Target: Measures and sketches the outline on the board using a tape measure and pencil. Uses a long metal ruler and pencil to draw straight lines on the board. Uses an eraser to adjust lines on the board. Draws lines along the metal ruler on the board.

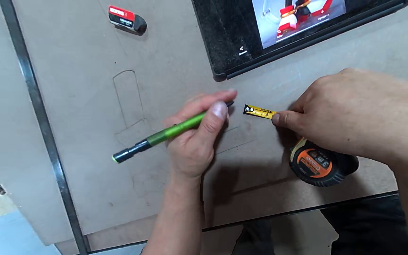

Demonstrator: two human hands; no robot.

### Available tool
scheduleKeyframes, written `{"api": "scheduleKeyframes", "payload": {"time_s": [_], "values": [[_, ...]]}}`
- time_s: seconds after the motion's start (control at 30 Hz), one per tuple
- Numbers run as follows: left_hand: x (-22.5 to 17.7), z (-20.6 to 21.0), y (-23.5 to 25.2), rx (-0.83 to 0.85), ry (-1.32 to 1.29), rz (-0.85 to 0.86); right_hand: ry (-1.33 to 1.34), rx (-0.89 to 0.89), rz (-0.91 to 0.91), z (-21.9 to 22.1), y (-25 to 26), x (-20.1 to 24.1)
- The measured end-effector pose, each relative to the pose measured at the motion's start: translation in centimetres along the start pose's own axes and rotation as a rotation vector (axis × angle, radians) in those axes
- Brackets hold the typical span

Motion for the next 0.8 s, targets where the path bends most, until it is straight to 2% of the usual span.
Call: {"api": "scheduleKeyframes", "payload": {"time_s": [0.27, 0.4, 0.6, 0.8], "values": [[-1.3, 0.7, -0.3, 0.083, 0.139, -0.104, -0.023, 0.042, 0.003, -0.8, 0.3, 0.3], [-1.8, 1.9, 0.5, 0.153, 0.233, -0.081, -0.01, 0.018, -0.006, -1.2, 0.8, -0.1], [-1.7, 3.2, 1.0, 0.033, 0.259, -0.113, -0.024, 0.066, 0.029, -1.9, 1.0, 0.3], [-1.6, 3.2, 1.0, 0.029, 0.307, -0.108, -0.02, 0.078, 0.03, -2.0, 1.0, 0.4]]}}
Point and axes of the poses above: each hand's wrist, its own y-axis towards the middle knuckle, its own z-axis out of the palm, x = y × z, the point moved 1 cm from there along y, towards the middle knuckle, and after that the axes turned 14 degrees about y, right-handed, at the moved point
